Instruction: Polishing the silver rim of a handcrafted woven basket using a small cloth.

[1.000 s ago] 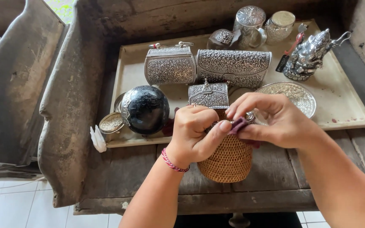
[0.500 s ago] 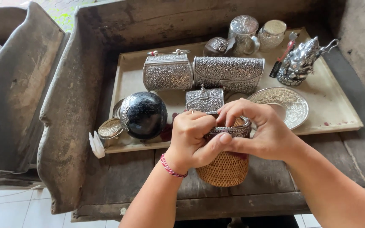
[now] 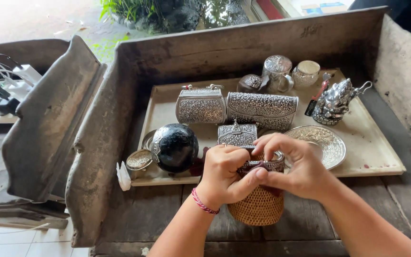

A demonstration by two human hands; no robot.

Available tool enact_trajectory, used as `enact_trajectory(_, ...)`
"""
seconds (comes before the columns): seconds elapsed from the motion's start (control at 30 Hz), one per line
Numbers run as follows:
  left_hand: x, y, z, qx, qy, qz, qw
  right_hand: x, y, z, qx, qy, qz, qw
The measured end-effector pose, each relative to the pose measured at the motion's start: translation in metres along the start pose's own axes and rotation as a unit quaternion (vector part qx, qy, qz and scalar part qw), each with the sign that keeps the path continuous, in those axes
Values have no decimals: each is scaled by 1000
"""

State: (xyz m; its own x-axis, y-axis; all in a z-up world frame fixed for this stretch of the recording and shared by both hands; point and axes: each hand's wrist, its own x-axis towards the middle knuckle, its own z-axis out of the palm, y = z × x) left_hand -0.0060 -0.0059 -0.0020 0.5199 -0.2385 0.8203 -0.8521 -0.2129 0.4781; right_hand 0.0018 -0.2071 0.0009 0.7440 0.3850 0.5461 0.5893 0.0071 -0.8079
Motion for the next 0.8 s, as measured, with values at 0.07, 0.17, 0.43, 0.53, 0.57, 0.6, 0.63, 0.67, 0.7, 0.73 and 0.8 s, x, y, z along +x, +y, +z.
enact_trajectory(0.07, -2, -2, 1, 3, -4, 1, 1000, -1, 3, -2, -19, -1, -12, 1000)
enact_trajectory(0.17, -2, -2, 2, 5, -3, -2, 1000, 2, 2, -12, -25, -25, -10, 999)
enact_trajectory(0.43, 9, 19, -5, 23, -30, -37, 999, 4, -9, -21, -17, -99, 5, 995)
enact_trajectory(0.53, 9, 20, -4, 33, -36, -27, 998, 4, -15, 1, -97, -51, -28, 994)
enact_trajectory(0.57, 9, 20, -4, 28, -38, -26, 999, 4, -13, 1, -122, -54, -42, 990)
enact_trajectory(0.6, 9, 19, -4, 24, -37, -26, 999, 5, -12, 1, -149, -59, -57, 985)
enact_trajectory(0.63, 8, 18, -4, 23, -37, -26, 999, 5, -14, -6, -150, -59, -57, 985)
enact_trajectory(0.67, 8, 18, -5, 23, -37, -28, 999, 5, -16, -11, -138, -80, -31, 987)
enact_trajectory(0.7, 8, 17, -5, 23, -38, -31, 999, 6, -18, -17, -126, -101, -6, 987)
enact_trajectory(0.73, 8, 17, -6, 25, -38, -30, 999, 6, -18, -23, -126, -101, -7, 987)
enact_trajectory(0.8, 8, 18, -7, 14, -40, -35, 999, 4, -17, -37, -61, -132, 31, 989)
